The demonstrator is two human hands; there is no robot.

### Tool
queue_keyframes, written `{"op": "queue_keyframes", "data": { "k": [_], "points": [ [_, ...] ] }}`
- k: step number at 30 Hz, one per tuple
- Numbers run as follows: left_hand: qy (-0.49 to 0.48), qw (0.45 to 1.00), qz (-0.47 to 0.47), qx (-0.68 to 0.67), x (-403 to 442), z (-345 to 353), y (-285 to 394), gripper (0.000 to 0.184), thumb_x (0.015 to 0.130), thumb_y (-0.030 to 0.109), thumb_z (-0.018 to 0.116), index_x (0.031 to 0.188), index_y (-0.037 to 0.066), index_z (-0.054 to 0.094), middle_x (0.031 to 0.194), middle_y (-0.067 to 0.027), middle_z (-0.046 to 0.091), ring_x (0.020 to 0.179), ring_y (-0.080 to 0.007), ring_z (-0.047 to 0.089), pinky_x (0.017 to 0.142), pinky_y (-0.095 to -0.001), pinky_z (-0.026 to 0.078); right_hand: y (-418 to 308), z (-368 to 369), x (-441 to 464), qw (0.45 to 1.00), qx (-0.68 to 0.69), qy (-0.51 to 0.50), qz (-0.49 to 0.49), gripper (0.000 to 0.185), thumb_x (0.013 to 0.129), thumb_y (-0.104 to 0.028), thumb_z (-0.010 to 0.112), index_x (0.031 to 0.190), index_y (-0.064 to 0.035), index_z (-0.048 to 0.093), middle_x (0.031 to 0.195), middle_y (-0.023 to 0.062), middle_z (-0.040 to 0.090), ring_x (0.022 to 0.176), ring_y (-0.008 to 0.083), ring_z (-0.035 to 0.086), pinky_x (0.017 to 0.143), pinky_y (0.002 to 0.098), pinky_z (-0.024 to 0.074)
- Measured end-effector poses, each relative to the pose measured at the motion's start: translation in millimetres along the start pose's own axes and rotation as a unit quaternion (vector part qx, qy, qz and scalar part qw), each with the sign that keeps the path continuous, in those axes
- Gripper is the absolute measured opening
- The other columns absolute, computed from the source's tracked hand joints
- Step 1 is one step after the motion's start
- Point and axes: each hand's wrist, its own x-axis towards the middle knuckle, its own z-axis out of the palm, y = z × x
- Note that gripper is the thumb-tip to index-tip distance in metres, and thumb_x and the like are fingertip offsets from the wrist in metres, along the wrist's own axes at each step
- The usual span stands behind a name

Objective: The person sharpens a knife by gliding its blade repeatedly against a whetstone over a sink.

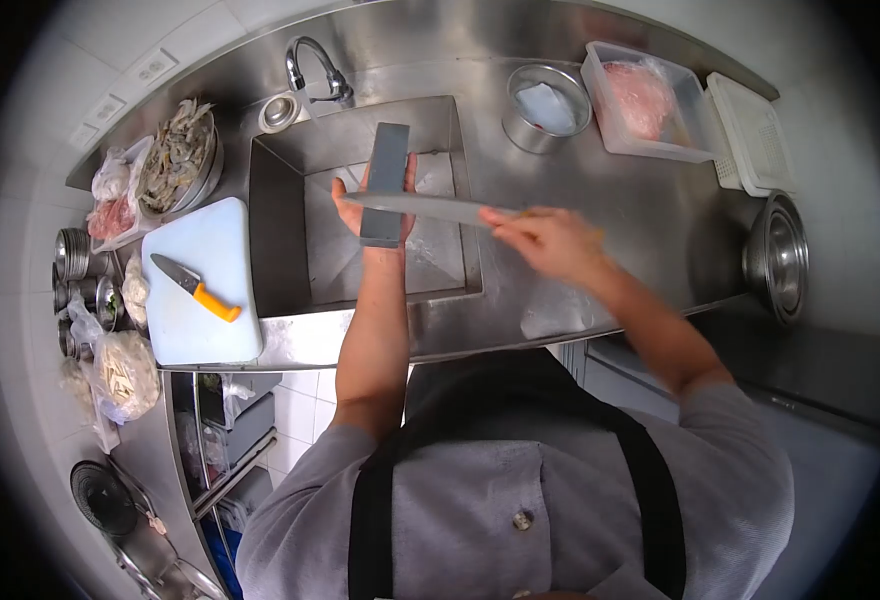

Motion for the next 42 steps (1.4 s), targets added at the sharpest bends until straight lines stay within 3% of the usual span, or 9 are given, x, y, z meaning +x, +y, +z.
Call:
{"op": "queue_keyframes", "data": {
  "k": [2,6,11,18,22,24,29,33,42],
  "points": [
    [0.175,0.983,0.045,0.038,-1,20,-5,0.093,0.101,0.063,0.042,0.15,-0.016,0.038,0.155,-0.0247,0.049,0.148,-0.0365,0.043,0.132,-0.0531,0.021,32,-16,-2,0.995,0.016,-0.032,0.093,0.036,0.106,-0.051,0.054,0.137,-0.0409,0.069,0.095,0.0128,0.076,0.088,0.034,0.075,0.081,0.0494,0.0587],
    [-0.011,0.997,-0.032,-0.063,-2,-11,-11,0.094,0.101,0.063,0.042,0.151,-0.016,0.036,0.155,-0.0252,0.049,0.148,-0.0373,0.042,0.132,-0.0529,0.02,9,-11,7,0.991,-0.022,-0.051,0.123,0.036,0.105,-0.052,0.055,0.136,-0.0411,0.07,0.097,0.0123,0.077,0.088,0.0328,0.076,0.08,0.0482,0.0593],
    [0.2,0.977,0.032,0.066,-5,36,-25,0.093,0.102,0.067,0.036,0.146,-0.014,0.048,0.145,-0.0221,0.06,0.142,-0.0338,0.05,0.13,-0.0501,0.027,38,-18,4,0.999,0.03,0.026,0.035,0.037,0.104,-0.054,0.057,0.136,-0.0408,0.07,0.093,0.0124,0.078,0.086,0.0348,0.076,0.077,0.0483,0.06],
    [0.128,0.988,0.009,0.09,-12,52,-41,0.093,0.104,0.066,0.033,0.15,-0.014,0.043,0.15,-0.0236,0.056,0.143,-0.0351,0.049,0.13,-0.0502,0.027,28,7,2,0.99,0.033,0.082,-0.112,0.037,0.106,-0.051,0.056,0.14,-0.043,0.067,0.075,0.011,0.072,0.071,0.0314,0.073,0.068,0.0448,0.0581],
    [0.102,0.993,-0.038,0.039,-16,40,-49,0.094,0.104,0.067,0.032,0.151,-0.013,0.042,0.15,-0.0237,0.055,0.143,-0.0354,0.049,0.13,-0.0499,0.027,-4,-15,35,0.997,0.018,-0.006,0.074,0.037,0.105,-0.047,0.058,0.141,-0.0401,0.067,0.086,0.0087,0.075,0.076,0.03,0.074,0.067,0.044,0.0575],
    [0.004,0.997,-0.074,0.032,-13,34,-49,0.094,0.103,0.068,0.032,0.151,-0.013,0.043,0.15,-0.0236,0.055,0.143,-0.0354,0.048,0.131,-0.0491,0.026,-31,6,22,0.98,0.026,0.102,-0.168,0.035,0.106,-0.045,0.058,0.138,-0.0394,0.069,0.087,0.0086,0.076,0.075,0.0273,0.075,0.067,0.0431,0.0574],
    [0.18,0.979,-0.016,0.099,-26,59,-64,0.092,0.1,0.069,0.041,0.149,-0.009,0.047,0.143,-0.0206,0.06,0.136,-0.0331,0.055,0.128,-0.05,0.031,12,-12,39,0.996,0.081,-0.002,0.044,0.033,0.104,-0.047,0.06,0.134,-0.0407,0.072,0.096,0.007,0.079,0.078,0.0299,0.075,0.067,0.0425,0.0587],
    [0.144,0.981,-0.04,0.125,-30,46,-60,0.088,0.1,0.068,0.046,0.143,-0.008,0.053,0.14,-0.0199,0.062,0.134,-0.0335,0.057,0.127,-0.0511,0.034,-42,11,31,0.987,0.046,0.011,-0.155,0.033,0.102,-0.039,0.066,0.132,-0.0273,0.075,0.101,0.0099,0.078,0.076,0.0314,0.074,0.068,0.0393,0.0579],
    [0.166,0.977,-0.05,0.12,-40,61,-54,0.088,0.101,0.068,0.041,0.137,-0.011,0.056,0.135,-0.0226,0.065,0.13,-0.0329,0.06,0.128,-0.0498,0.031,-10,25,45,0.979,0.141,0.068,-0.133,0.034,0.101,-0.032,0.068,0.134,-0.0277,0.073,0.108,0.0071,0.079,0.086,0.0289,0.076,0.074,0.0391,0.0604]
  ]
}}
